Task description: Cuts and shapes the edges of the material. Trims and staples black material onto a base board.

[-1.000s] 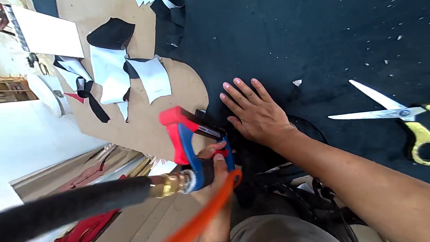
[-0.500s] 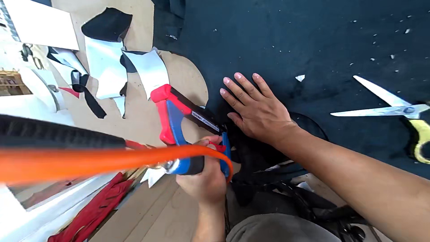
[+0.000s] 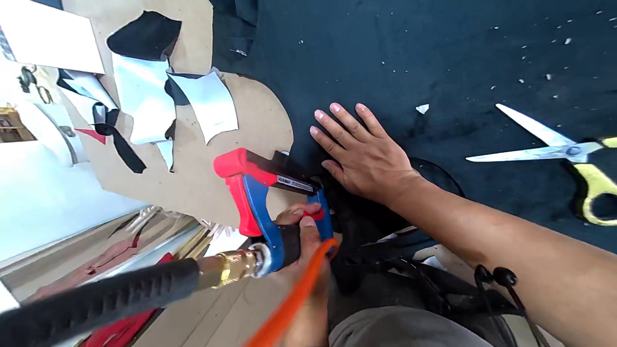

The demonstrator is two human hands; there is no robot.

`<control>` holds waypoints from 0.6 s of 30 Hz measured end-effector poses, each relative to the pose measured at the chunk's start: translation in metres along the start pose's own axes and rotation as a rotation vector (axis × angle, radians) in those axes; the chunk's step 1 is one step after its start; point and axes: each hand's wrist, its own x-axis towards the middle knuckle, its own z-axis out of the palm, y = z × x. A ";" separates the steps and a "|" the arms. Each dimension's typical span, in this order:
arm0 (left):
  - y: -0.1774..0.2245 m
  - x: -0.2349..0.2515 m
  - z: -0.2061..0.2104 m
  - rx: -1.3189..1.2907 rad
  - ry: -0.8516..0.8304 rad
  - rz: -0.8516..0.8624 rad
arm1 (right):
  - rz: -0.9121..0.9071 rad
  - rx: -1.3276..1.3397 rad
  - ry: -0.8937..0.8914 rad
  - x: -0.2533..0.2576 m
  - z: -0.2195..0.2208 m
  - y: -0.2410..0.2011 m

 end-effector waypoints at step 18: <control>-0.043 0.212 -0.220 0.946 -0.880 0.331 | 0.338 0.213 0.420 -0.072 -0.008 -0.083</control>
